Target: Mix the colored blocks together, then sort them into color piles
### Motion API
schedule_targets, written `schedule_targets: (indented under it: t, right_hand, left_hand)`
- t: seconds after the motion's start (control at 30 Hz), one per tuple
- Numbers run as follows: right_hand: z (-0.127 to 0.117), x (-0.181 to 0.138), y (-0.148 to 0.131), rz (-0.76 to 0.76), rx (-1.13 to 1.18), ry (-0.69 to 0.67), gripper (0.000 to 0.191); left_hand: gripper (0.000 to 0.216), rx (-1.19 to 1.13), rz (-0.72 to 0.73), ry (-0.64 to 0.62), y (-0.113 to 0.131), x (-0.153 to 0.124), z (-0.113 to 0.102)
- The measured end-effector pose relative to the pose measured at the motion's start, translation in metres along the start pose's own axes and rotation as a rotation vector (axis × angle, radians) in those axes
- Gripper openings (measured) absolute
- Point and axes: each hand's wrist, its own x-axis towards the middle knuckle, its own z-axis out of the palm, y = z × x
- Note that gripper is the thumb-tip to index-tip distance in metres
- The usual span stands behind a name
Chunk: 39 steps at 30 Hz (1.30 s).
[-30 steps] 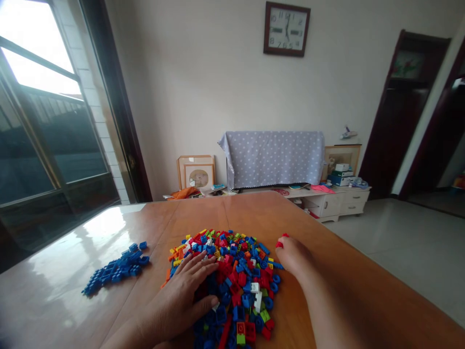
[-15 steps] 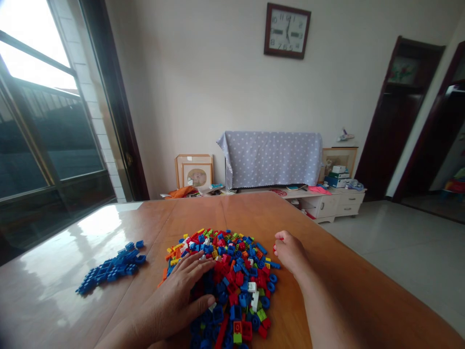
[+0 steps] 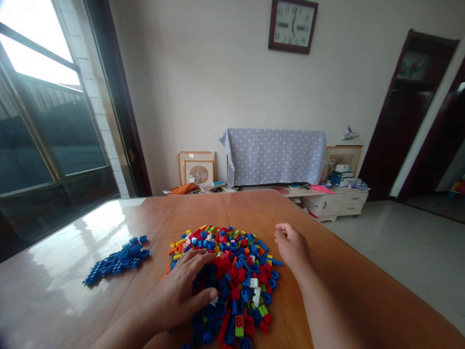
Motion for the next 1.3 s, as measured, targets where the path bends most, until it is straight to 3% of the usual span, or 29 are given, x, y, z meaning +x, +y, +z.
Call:
schedule_targets:
  t: [0.1, 0.27, 0.43, 0.6, 0.77, 0.9, 0.97, 1.03, 1.17, 1.3]
  right_hand:
    - [0.012, -0.019, -0.027, -0.081, 0.043, -0.109, 0.035]
    - [0.025, -0.060, -0.074, -0.331, 0.040, -0.413, 0.026]
    - [0.035, -0.080, -0.095, -0.466, -0.087, -0.581, 0.031]
    - [0.041, -0.085, -0.099, -0.516, -0.189, -0.532, 0.020]
    - [0.033, -0.072, -0.093, -0.484, -0.087, -0.393, 0.013]
    - [0.013, -0.039, -0.064, -0.294, -0.124, -0.196, 0.015]
    - [0.001, -0.023, -0.043, -0.095, -0.256, -0.177, 0.013]
    - [-0.009, -0.011, -0.024, -0.005, -0.315, -0.179, 0.011]
    - [-0.021, 0.000, -0.002, 0.082, -0.342, -0.177, 0.014]
    - [-0.023, 0.005, 0.000, 0.138, -0.282, -0.108, 0.022]
  left_hand:
    - [0.060, -0.034, 0.013, 0.003, 0.002, -0.001, -0.002]
    - [0.064, -0.056, 0.013, -0.005, 0.005, -0.001, -0.003]
    - [0.066, -0.029, 0.017, -0.036, 0.011, 0.000, -0.006]
    - [0.065, -0.001, 0.038, -0.033, 0.015, -0.001, -0.006]
    - [0.067, 0.062, 0.061, 0.073, 0.000, -0.002, 0.007]
    - [0.055, 0.104, 0.038, 0.145, -0.013, -0.001, 0.015]
    - [0.052, 0.111, 0.038, 0.144, -0.017, 0.000, 0.016]
    - [0.049, 0.117, 0.043, 0.134, -0.018, 0.001, 0.014]
    - [0.048, 0.126, 0.058, 0.139, -0.019, 0.002, 0.009]
    - [0.048, 0.127, 0.061, 0.174, -0.020, 0.001, 0.007]
